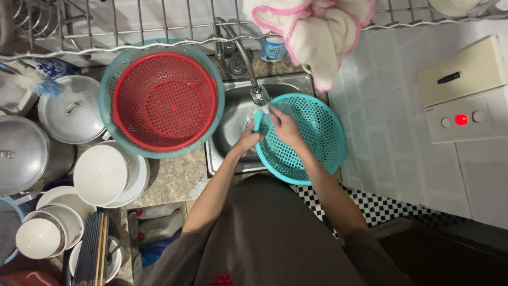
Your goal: The person washes a plastic basket or colander with soap and a brush in a kitchen sink.
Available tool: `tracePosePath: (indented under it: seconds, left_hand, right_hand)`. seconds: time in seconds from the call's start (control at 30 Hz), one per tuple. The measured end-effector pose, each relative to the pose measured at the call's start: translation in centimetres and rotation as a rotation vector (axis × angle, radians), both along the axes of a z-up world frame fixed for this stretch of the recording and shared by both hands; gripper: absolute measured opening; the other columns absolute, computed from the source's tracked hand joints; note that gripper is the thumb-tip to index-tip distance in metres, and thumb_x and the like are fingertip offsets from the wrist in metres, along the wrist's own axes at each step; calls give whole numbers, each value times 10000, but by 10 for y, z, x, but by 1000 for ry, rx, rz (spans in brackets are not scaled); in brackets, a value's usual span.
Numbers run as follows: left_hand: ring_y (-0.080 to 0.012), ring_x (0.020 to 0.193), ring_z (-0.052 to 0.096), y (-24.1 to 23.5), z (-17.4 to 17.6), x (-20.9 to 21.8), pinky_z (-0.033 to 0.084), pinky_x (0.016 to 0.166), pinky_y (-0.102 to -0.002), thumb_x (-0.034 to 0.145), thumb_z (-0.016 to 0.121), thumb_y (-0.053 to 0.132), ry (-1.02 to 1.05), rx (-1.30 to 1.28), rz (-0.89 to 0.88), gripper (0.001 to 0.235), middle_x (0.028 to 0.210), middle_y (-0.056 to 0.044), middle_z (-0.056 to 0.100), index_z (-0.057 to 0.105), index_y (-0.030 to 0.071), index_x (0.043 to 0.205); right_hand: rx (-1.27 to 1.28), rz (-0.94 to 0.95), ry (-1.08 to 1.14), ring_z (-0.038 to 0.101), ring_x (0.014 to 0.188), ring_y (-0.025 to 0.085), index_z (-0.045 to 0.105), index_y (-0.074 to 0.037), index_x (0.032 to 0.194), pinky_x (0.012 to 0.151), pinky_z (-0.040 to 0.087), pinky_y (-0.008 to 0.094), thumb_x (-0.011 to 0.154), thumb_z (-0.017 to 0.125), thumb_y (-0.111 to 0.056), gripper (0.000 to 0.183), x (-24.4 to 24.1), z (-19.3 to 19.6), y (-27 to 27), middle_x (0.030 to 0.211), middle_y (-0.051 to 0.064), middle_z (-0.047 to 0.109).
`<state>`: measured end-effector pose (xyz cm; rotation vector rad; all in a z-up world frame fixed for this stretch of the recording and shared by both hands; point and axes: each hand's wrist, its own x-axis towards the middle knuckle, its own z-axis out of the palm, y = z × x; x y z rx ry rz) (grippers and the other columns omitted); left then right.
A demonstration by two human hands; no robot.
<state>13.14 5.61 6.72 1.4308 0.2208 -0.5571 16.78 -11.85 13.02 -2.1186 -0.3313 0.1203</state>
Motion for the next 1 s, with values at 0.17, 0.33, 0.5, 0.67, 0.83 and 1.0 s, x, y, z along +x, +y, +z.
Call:
tracePosePath:
  seconds: [0.17, 0.33, 0.5, 0.67, 0.83, 1.0]
  left_hand:
    - [-153, 769, 625, 1, -26, 1, 509, 506, -333, 785, 587, 132, 29, -14, 30, 646, 911, -15, 639, 504, 186, 1423]
    - [-140, 777, 629, -5, 0, -8, 532, 536, -324, 739, 590, 102, 43, 4, 53, 735, 934, 0, 661, 465, 239, 1450]
    - [-164, 734, 599, 0, -61, -5, 457, 524, -322, 796, 601, 93, 13, 47, 63, 577, 918, -65, 658, 605, 118, 1372]
    - [-145, 764, 613, -3, -12, -15, 481, 548, -304, 772, 602, 76, -25, 22, 88, 591, 956, -44, 683, 609, 131, 1360]
    - [-141, 795, 596, -5, 5, -20, 475, 572, -314, 739, 577, 70, -9, 14, 105, 688, 960, -24, 666, 537, 204, 1412]
    - [-162, 869, 614, 10, -59, -22, 509, 695, -311, 759, 594, 39, -97, 13, 166, 615, 996, -55, 671, 588, 114, 1370]
  right_hand:
    - [-20, 149, 73, 736, 998, 339, 613, -113, 1399, 863, 553, 397, 986, 625, -176, 418, -25, 53, 7, 1145, 232, 720]
    - [-80, 73, 47, 740, 958, 359, 629, -143, 1389, 843, 559, 414, 977, 639, -169, 413, -18, 42, 2, 1119, 218, 732]
    - [-148, 133, 2, 702, 965, 408, 647, -166, 1378, 847, 546, 442, 923, 681, -151, 456, -37, 64, 12, 1083, 226, 720]
    - [-186, 93, -8, 714, 957, 401, 643, -184, 1386, 834, 553, 444, 935, 683, -172, 453, -15, 48, 3, 1100, 219, 721]
    - [-198, -56, -127, 694, 999, 417, 632, -154, 1412, 862, 542, 455, 968, 689, -160, 448, -24, 45, 9, 1123, 242, 715]
    - [-2, 209, -10, 705, 922, 312, 624, -163, 1454, 809, 572, 412, 1001, 675, -198, 457, -41, 29, 3, 1070, 211, 738]
